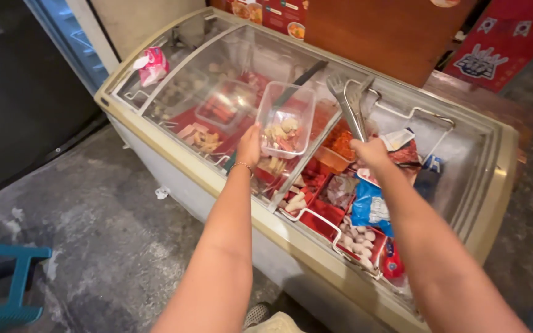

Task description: The person opens a chest freezer and uses tongs to pick various frozen items, including meatballs, sausages, and sliced meat, placing them into a clear plastic container. The person then closes the freezer and carries the container to a nearby table.

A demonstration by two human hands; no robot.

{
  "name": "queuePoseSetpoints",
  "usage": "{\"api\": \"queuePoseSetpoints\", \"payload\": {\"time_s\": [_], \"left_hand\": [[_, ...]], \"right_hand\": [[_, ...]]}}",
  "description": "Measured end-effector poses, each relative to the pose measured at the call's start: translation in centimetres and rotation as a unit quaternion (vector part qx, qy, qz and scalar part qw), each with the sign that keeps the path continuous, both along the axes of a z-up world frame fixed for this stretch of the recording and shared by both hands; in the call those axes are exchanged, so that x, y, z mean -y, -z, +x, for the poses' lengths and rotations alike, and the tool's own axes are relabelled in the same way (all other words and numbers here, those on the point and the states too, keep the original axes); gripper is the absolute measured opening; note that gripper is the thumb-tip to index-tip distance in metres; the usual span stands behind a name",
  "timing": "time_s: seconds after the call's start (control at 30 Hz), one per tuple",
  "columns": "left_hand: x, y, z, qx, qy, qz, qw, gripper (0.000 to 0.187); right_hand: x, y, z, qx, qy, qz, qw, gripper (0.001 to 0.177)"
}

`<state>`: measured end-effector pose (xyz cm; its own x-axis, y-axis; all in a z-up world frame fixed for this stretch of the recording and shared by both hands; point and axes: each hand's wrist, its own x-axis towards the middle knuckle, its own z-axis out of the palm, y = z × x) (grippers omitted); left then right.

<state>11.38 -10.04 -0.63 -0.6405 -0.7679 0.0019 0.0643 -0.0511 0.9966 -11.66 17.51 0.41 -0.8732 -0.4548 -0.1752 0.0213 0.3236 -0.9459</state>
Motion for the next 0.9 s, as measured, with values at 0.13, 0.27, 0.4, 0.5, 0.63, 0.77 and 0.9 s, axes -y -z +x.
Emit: {"api": "queuePoseSetpoints", "payload": {"time_s": [0.13, 0.27, 0.4, 0.5, 0.63, 0.77, 0.9], "left_hand": [[0.4, 0.3, 1.1, 0.016, -0.008, 0.022, 1.0, 0.053], [0.1, -0.2, 2.0, 0.06, -0.021, 0.009, 0.998, 0.054], [-0.1, 0.5, 2.5, 0.04, -0.024, 0.025, 0.999, 0.053], [-0.5, 0.6, 2.8, 0.088, -0.009, 0.028, 0.996, 0.052], [1.6, 7.2, 1.1, 0.109, -0.045, -0.129, 0.985, 0.049], [-0.6, 2.3, 3.4, 0.107, -0.033, -0.07, 0.991, 0.05], [-1.0, 0.3, 4.6, 0.112, -0.001, 0.016, 0.994, 0.052]], "right_hand": [[3.1, -0.9, 3.7, 0.036, 0.031, 0.002, 0.999, 0.026], [5.2, 1.1, 3.7, 0.021, 0.033, 0.005, 0.999, 0.037], [7.3, 3.5, 3.8, 0.021, 0.037, 0.015, 0.999, 0.037], [8.9, 3.4, 5.0, 0.021, 0.048, 0.038, 0.998, 0.037], [9.5, 2.3, 6.8, -0.032, 0.079, 0.086, 0.993, 0.042], [10.3, 2.7, 6.4, -0.063, 0.103, 0.121, 0.985, 0.048], [10.6, 3.1, 6.3, -0.039, 0.094, 0.097, 0.99, 0.056]]}}
